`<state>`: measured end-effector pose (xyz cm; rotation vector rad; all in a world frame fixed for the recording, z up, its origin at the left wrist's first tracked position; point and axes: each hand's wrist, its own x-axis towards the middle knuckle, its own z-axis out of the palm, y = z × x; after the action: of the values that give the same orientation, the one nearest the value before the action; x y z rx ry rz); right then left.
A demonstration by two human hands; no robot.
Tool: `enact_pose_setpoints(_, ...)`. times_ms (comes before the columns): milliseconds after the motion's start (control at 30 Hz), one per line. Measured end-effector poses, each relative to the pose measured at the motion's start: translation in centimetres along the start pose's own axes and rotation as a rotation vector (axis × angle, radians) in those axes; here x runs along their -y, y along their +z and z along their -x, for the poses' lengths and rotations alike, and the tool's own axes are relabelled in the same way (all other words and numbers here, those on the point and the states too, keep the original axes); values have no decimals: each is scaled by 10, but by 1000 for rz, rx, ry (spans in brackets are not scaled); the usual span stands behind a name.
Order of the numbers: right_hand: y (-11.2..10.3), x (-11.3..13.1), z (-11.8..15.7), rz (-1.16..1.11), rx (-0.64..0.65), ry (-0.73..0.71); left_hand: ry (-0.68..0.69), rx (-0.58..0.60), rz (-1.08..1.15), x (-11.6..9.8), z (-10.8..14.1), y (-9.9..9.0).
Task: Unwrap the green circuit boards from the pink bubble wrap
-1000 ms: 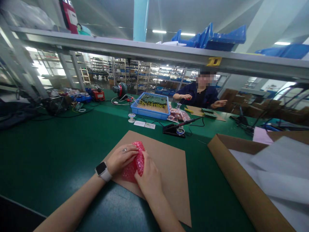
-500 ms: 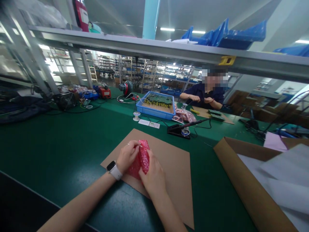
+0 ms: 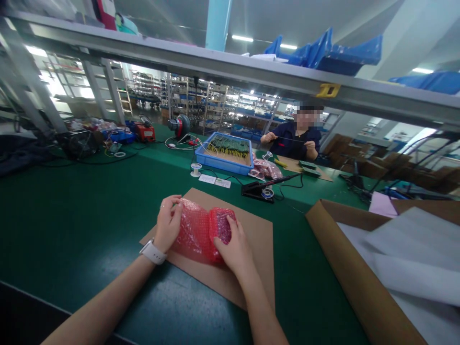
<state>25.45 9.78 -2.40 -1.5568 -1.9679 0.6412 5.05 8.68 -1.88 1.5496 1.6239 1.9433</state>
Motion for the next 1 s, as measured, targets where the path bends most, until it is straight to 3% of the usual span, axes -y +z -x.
enact_pose_setpoints(100, -14, -14, -4, -176, 21, 76, -11, -105, 71, 0, -9, -8)
enact_pose_setpoints(167, -26, -21, -5, -156, -80, 85, -35, -177, 123, 2, -16, -14)
enact_pose_setpoints(233, -30, -19, -4, -48, -168, -82, -60, -212, 164, 4, -22, -19)
enact_pose_setpoints(300, -29, -12, -1, 73, -125, -265, -76, -226, 192, 8, -26, -22)
enact_pose_setpoints(333, -27, -8, 0, 135, -78, -281, -83, -239, 199, 9, -27, -23)
enact_pose_setpoints(400, -24, -3, 0, 235, -16, -159, -100, -281, 194, 11, -29, -25)
enact_pose_setpoints(500, -30, -12, -2, 227, -46, 53, -125, -340, 170, 13, -29, -28)
enact_pose_setpoints(600, -46, -34, -6, 33, -66, 115, -146, -357, 173, 13, -30, -30)
enact_pose_setpoints(733, -67, -54, -5, -401, -72, 206, -183, -385, 240, 16, -35, -33)
enact_pose_setpoints(900, -70, -39, -1, -825, -143, 290, -255, -536, 361, 32, -54, -52)
enact_pose_setpoints(1000, -55, -26, -4, -849, -96, 252, -267, -600, 341, 42, -60, -68)
